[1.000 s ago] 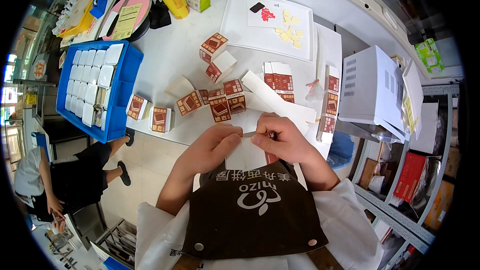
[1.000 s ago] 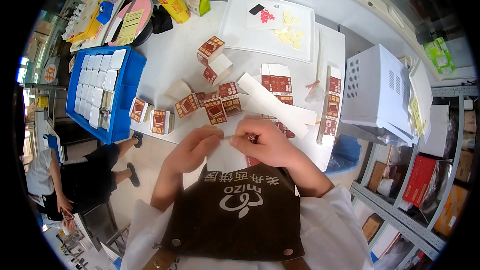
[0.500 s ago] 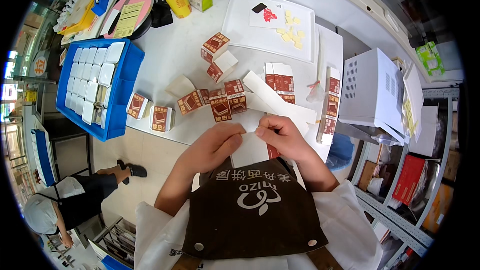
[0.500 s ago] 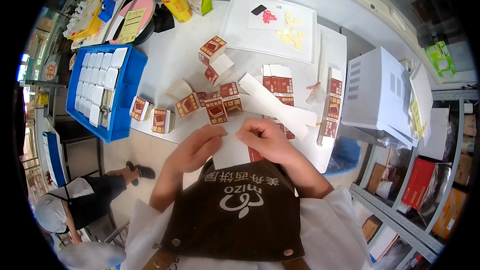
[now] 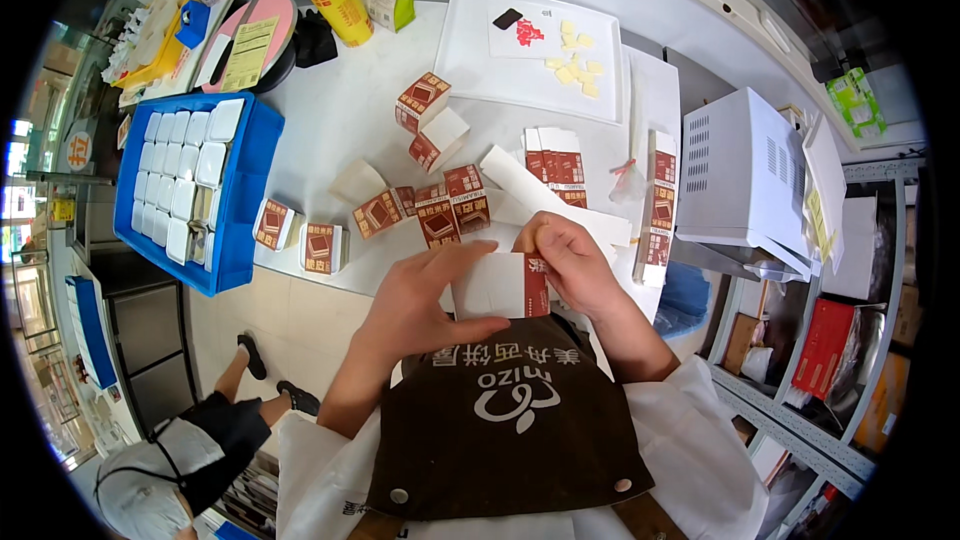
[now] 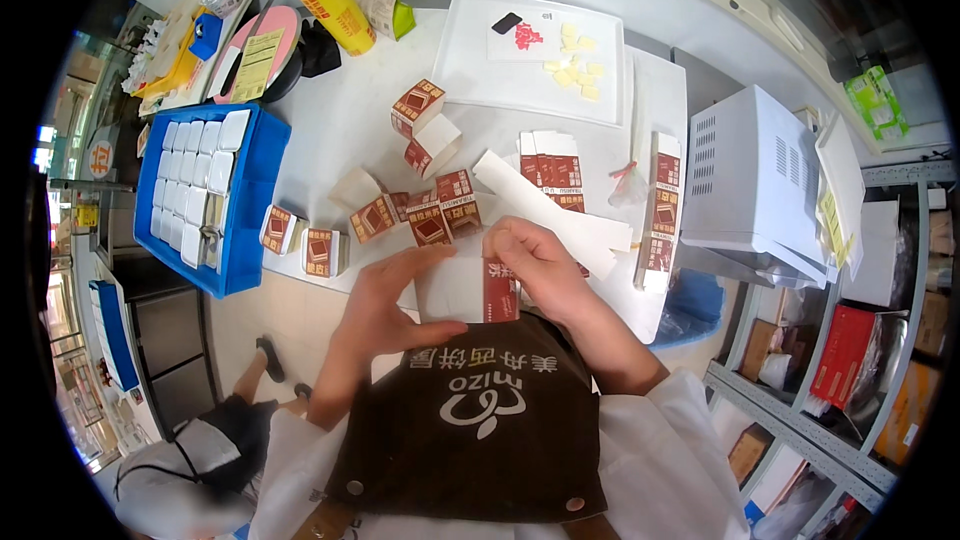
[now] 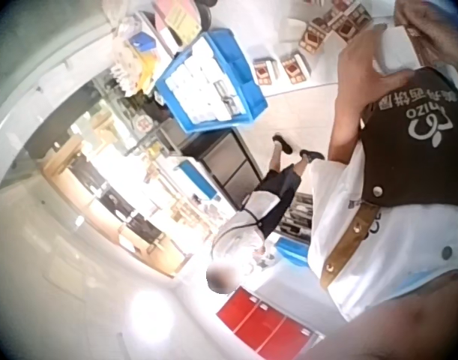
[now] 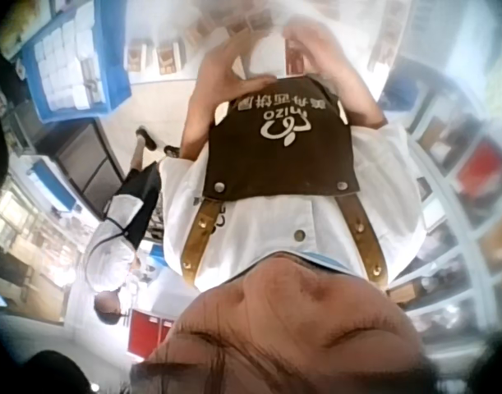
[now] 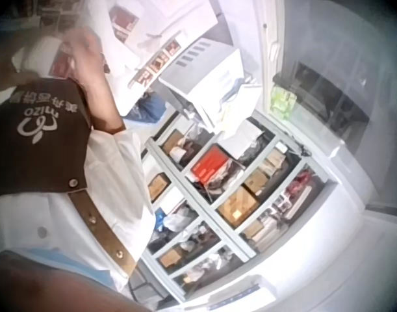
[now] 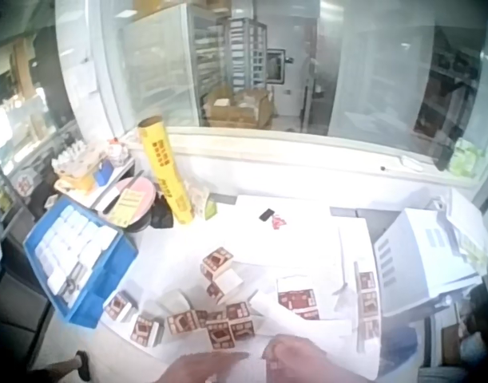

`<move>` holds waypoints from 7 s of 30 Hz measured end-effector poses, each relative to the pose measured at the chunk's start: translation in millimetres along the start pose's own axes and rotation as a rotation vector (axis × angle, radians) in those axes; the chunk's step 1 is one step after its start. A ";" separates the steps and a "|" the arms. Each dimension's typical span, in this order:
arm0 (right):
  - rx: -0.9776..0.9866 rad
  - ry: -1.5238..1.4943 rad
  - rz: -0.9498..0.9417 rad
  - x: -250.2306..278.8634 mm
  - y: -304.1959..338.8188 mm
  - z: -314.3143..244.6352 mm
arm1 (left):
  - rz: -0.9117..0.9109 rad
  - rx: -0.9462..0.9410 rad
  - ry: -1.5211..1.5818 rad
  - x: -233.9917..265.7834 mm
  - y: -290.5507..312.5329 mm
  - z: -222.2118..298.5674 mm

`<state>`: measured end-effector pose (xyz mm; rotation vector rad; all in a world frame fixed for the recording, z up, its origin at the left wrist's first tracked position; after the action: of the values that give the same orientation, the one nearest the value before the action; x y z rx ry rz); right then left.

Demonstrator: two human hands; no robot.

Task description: The person assembles small, flat-packed cardboard boxes by folding the flaps and tucking them into slots to form a cube shape. They handle the boxes one at a time, picking them from a pile on the counter and placing the finished units into a blue tray to the left.

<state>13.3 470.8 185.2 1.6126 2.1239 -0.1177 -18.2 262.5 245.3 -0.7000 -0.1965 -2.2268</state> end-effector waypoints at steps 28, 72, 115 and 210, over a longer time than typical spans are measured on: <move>0.123 -0.405 -0.022 -11.2 -24.2 3.0 | 0.207 0.334 1.004 -39.4 9.8 -50.2; -0.208 1.275 0.469 149.0 43.8 129.2 | 0.173 0.219 0.283 -85.9 -28.8 -128.6; 0.049 -0.250 -0.173 19.8 16.2 30.4 | 0.225 0.176 1.681 -17.6 -0.8 -88.8; -0.390 1.381 0.499 121.8 20.0 110.2 | 0.651 0.832 0.077 74.8 -13.7 -314.0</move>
<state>41.8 547.6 41.4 2.1226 2.1078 1.9054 -201.4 114.4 24.3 -0.1658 -0.6952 -1.3578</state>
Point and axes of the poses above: each hand's wrist, its own y-axis away from the middle knuckle, its own x-axis out of the back of the hand, z = x × y, the point moved 2 cm from there along -y, towards the middle knuckle, and after that the axes turned 6 degrees about -z, right-handed, at the moved point
